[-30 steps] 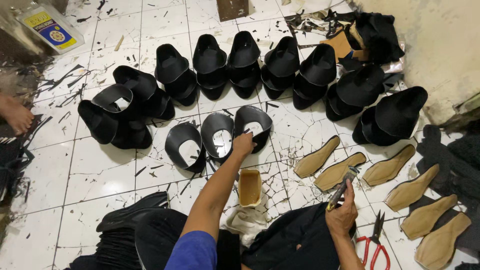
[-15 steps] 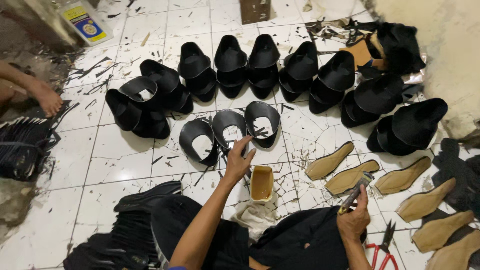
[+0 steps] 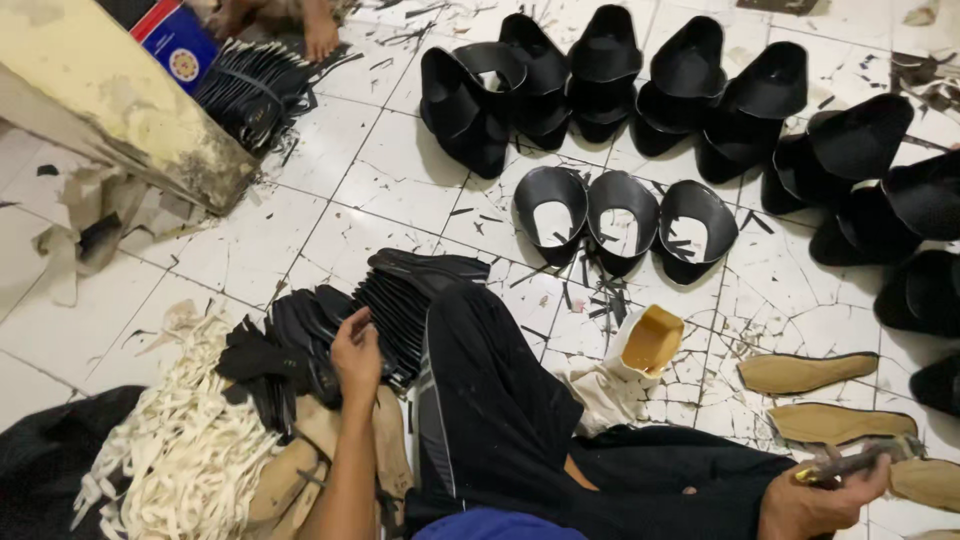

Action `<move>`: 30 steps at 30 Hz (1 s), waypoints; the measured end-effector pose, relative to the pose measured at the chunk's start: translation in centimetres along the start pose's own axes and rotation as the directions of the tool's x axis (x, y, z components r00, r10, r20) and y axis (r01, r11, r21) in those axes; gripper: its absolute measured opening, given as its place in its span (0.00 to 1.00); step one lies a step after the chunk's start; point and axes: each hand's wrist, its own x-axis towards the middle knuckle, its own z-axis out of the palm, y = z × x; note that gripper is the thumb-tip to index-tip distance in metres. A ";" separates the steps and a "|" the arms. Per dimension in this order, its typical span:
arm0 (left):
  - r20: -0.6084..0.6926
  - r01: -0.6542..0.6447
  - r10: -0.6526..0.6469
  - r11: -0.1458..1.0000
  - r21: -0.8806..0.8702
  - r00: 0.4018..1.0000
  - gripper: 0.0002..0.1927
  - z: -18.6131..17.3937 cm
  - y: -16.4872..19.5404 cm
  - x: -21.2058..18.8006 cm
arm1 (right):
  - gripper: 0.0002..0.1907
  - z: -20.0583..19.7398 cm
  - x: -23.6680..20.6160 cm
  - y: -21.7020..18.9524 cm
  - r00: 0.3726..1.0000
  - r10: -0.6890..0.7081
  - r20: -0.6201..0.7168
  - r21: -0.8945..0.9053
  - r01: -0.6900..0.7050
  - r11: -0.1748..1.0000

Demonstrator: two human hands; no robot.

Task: The person sits on the workshop floor and uses a brush to apply glue from a container onto the soles of shoe components, working one sole at a time. They coat the sole surface, set the finished piece aside with completed soles, and pick up the next unfinished sole to repeat the gluing.

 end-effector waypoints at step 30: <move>0.480 -0.142 -0.030 0.937 0.318 0.877 0.24 1.8 5.1 8.2 | 0.20 0.7 0.0 -1.7 0.987 0.082 0.136 0.141 -0.101 0.985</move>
